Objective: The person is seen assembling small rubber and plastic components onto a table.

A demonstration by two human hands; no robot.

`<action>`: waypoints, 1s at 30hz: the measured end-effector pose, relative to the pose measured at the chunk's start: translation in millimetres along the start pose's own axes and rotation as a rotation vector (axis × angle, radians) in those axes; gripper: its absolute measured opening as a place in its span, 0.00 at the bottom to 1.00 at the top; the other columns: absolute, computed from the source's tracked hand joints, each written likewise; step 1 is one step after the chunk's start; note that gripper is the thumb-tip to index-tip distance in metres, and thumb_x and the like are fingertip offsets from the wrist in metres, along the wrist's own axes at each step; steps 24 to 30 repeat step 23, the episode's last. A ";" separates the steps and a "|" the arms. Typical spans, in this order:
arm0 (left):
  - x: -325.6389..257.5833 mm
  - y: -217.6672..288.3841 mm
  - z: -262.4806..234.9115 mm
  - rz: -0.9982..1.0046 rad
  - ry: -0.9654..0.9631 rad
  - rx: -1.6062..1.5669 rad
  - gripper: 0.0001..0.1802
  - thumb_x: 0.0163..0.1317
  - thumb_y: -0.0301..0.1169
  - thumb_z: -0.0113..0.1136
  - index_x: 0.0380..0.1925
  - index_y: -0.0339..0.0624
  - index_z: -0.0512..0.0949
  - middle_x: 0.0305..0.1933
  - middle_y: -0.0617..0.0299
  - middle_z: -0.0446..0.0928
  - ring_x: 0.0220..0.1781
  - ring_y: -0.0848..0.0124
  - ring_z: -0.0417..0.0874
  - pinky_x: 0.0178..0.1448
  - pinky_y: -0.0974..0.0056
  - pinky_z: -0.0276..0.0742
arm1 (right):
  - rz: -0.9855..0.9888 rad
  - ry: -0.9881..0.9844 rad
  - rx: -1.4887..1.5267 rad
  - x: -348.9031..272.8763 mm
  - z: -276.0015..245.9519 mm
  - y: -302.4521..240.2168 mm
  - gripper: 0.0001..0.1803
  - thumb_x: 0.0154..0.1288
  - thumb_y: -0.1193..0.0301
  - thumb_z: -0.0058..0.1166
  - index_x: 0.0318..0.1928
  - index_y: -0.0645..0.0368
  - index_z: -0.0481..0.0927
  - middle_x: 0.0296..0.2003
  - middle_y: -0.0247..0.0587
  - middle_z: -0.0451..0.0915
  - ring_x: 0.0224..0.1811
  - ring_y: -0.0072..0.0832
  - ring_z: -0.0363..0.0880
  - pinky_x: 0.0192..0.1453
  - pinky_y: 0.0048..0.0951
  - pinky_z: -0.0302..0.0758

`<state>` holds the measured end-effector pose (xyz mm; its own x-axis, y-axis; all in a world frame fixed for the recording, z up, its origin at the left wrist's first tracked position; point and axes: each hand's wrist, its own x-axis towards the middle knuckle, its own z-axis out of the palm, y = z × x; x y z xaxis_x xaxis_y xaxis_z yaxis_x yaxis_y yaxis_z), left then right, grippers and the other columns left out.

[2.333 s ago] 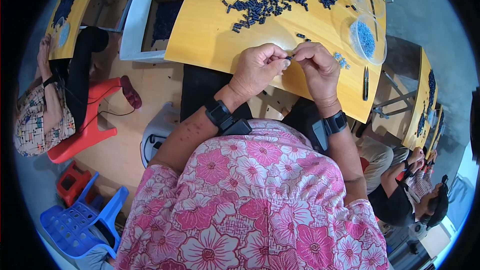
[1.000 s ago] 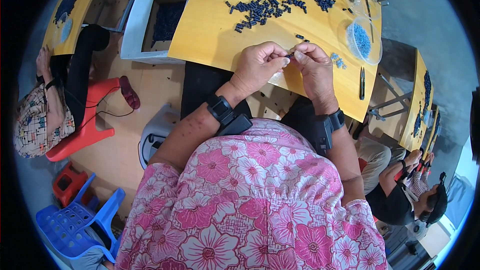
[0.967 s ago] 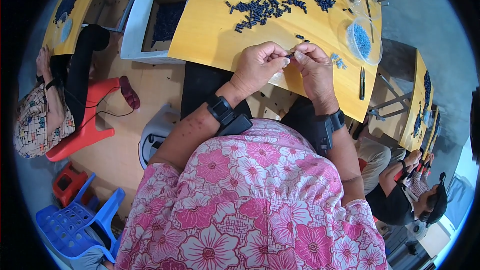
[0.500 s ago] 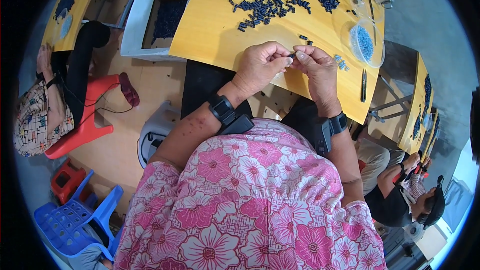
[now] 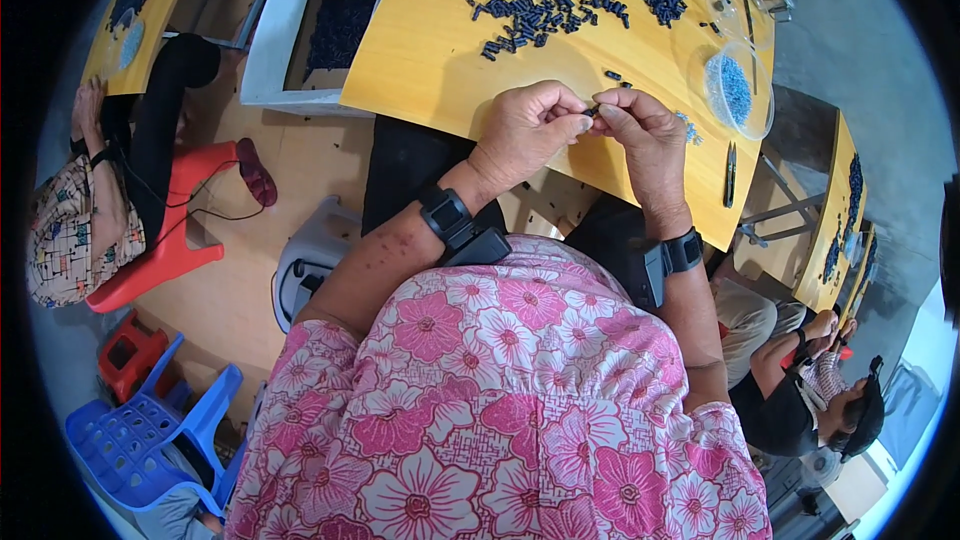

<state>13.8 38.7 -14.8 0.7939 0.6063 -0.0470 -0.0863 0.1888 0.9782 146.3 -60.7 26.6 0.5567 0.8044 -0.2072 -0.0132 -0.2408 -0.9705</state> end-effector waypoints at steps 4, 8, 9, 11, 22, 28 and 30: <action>0.2 1.4 -1.2 0.005 -0.009 0.002 0.05 0.60 0.23 0.61 0.36 0.34 0.78 0.28 0.66 0.79 0.30 0.82 0.78 0.35 0.76 0.76 | -0.055 -0.004 -0.013 0.1 0.8 3.7 0.06 0.62 0.81 0.53 0.38 0.66 0.82 0.33 0.31 0.81 0.36 0.16 0.77 0.44 0.18 0.74; 0.5 -0.3 -2.2 -0.033 -0.027 -0.051 0.06 0.61 0.23 0.61 0.36 0.33 0.78 0.30 0.65 0.79 0.31 0.81 0.79 0.37 0.76 0.78 | -0.122 -0.013 0.024 -0.3 0.8 11.1 0.06 0.62 0.83 0.52 0.38 0.64 0.82 0.34 0.30 0.81 0.37 0.16 0.77 0.46 0.19 0.74; 0.5 -0.2 -2.2 -0.046 -0.029 -0.075 0.06 0.61 0.24 0.61 0.37 0.33 0.78 0.30 0.65 0.79 0.31 0.81 0.80 0.37 0.76 0.78 | -0.122 -0.013 0.023 -0.1 0.6 12.9 0.06 0.62 0.83 0.52 0.38 0.64 0.82 0.34 0.30 0.81 0.37 0.16 0.77 0.46 0.19 0.74; 0.0 -0.7 -2.0 -0.048 -0.027 -0.080 0.06 0.61 0.24 0.60 0.37 0.33 0.78 0.30 0.65 0.79 0.31 0.81 0.80 0.38 0.75 0.78 | -0.120 -0.006 0.062 0.3 0.2 16.5 0.07 0.62 0.82 0.52 0.38 0.63 0.82 0.34 0.31 0.82 0.38 0.17 0.77 0.47 0.19 0.73; -3.4 0.5 -1.4 -0.063 0.005 -0.088 0.07 0.62 0.24 0.60 0.38 0.33 0.78 0.30 0.64 0.79 0.30 0.80 0.79 0.37 0.75 0.78 | -0.137 0.087 0.096 -5.2 12.5 31.7 0.08 0.61 0.82 0.53 0.40 0.62 0.83 0.39 0.37 0.82 0.41 0.20 0.78 0.49 0.21 0.74; -4.2 1.8 -1.2 -0.070 0.014 -0.101 0.07 0.62 0.24 0.60 0.38 0.33 0.78 0.30 0.64 0.79 0.30 0.80 0.79 0.38 0.75 0.78 | -0.213 0.090 0.047 -5.3 13.5 35.3 0.09 0.62 0.82 0.53 0.40 0.61 0.83 0.42 0.40 0.81 0.43 0.22 0.78 0.50 0.22 0.74; -4.2 1.8 -1.2 -0.070 0.014 -0.101 0.07 0.62 0.24 0.60 0.38 0.33 0.78 0.30 0.64 0.79 0.30 0.80 0.79 0.38 0.75 0.78 | -0.213 0.090 0.047 -5.3 13.5 35.3 0.09 0.62 0.82 0.53 0.40 0.61 0.83 0.42 0.40 0.81 0.43 0.22 0.78 0.50 0.22 0.74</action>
